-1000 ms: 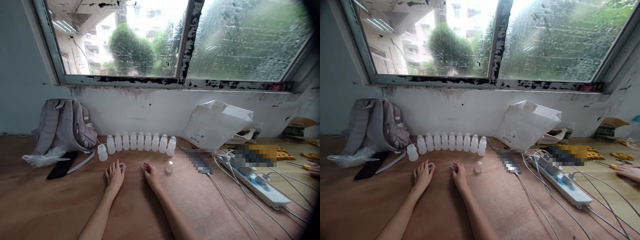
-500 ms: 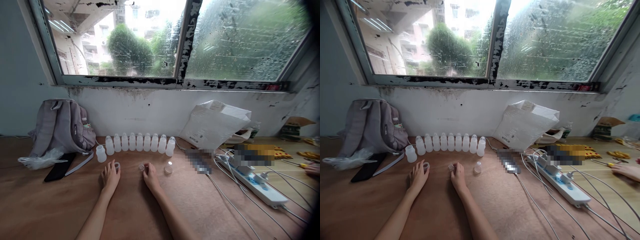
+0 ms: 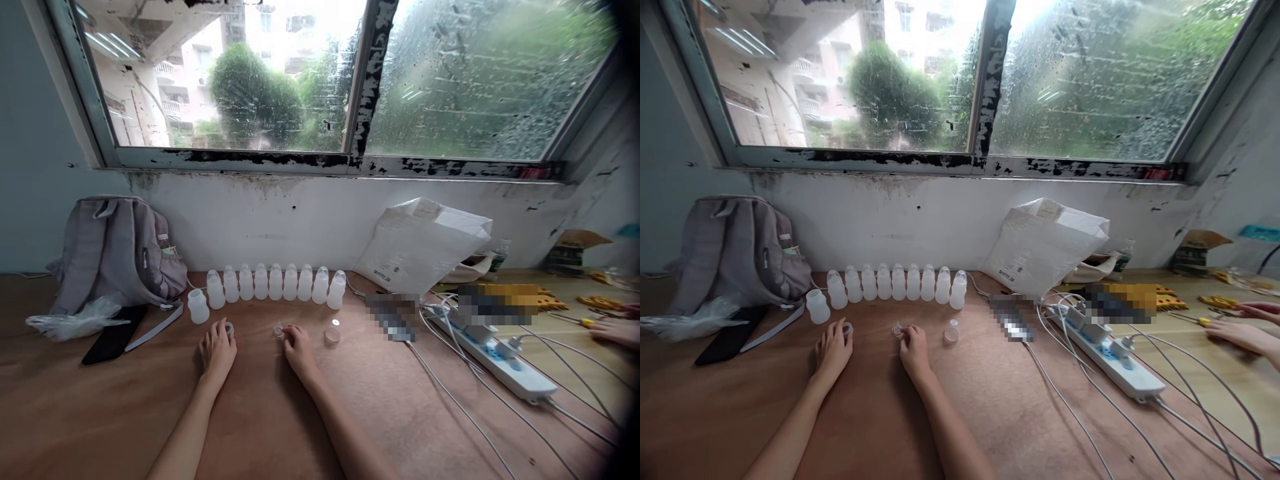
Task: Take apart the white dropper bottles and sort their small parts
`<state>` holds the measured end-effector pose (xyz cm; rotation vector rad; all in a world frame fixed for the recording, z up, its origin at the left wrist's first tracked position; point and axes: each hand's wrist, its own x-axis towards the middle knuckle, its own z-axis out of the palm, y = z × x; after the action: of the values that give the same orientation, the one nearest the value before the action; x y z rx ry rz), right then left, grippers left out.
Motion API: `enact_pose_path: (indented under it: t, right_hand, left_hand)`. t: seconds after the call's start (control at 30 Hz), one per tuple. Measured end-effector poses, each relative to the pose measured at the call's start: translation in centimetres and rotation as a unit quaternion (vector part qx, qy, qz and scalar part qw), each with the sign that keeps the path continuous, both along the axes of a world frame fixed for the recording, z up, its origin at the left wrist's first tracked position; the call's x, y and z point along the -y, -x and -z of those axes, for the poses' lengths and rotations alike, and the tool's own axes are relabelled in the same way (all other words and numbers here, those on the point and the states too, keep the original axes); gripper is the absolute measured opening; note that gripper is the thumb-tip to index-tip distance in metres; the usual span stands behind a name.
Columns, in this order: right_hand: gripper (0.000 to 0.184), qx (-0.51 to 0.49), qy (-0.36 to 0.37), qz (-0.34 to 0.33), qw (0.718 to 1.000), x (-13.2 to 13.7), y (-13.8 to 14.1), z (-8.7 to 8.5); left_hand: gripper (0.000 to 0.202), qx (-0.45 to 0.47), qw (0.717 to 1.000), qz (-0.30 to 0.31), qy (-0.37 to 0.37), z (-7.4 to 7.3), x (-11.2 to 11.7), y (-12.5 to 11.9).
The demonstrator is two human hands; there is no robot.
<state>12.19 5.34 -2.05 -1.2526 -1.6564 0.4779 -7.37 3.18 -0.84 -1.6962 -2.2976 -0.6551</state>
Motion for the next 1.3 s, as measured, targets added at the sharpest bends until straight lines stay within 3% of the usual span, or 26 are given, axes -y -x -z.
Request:
enact_pose_path:
  t: [0.33, 0.5, 0.6, 0.73, 0.87, 0.93, 1.07, 1.17, 1.3]
  right_hand:
    - [0.022, -0.09, 0.042, 0.121, 0.988, -1.8, -4.8, -0.2]
    - [0.018, -0.145, 0.075, 0.086, 0.983, -2.7, -6.2, -0.2]
    - [0.017, -0.185, 0.087, 0.05, 0.978, -3.0, -6.6, -0.2]
    - [0.017, -0.237, 0.102, 0.017, 0.966, -2.9, -6.9, -0.5]
    - [0.017, -0.279, 0.105, 0.0, 0.955, -2.4, -7.1, -0.7]
    - [0.016, -0.29, 0.108, -0.008, 0.951, -2.1, -7.1, -0.7]
    - [0.012, -0.295, 0.112, -0.023, 0.949, -1.7, -7.3, -0.7]
    - [0.012, -0.297, 0.111, -0.027, 0.948, -1.6, -7.3, -0.6]
    - [0.012, -0.296, 0.115, -0.038, 0.948, -1.6, -7.3, -0.7]
  left_hand:
    - [0.039, 0.0, 1.0, -0.001, -0.009, 0.3, -0.2, 0.1]
    - [0.037, 0.02, 0.999, 0.014, -0.037, 0.4, -0.4, 0.3]
    - [0.033, 0.055, 0.991, 0.069, -0.101, 0.1, -0.4, 0.0]
    - [0.025, 0.108, 0.962, 0.158, -0.196, -1.3, -0.5, -1.1]
    - [0.027, 0.072, 0.957, 0.193, -0.207, -4.3, -1.7, -0.6]
    - [0.029, 0.027, 0.963, 0.182, -0.197, -6.1, -3.1, 0.4]
    - [0.045, -0.069, 0.976, 0.074, -0.191, -8.6, -6.2, 3.0]
    - [0.047, -0.118, 0.979, 0.041, -0.162, -8.9, -7.7, 4.5]
    - [0.037, -0.114, 0.985, 0.039, -0.126, -8.5, -7.8, 5.1]
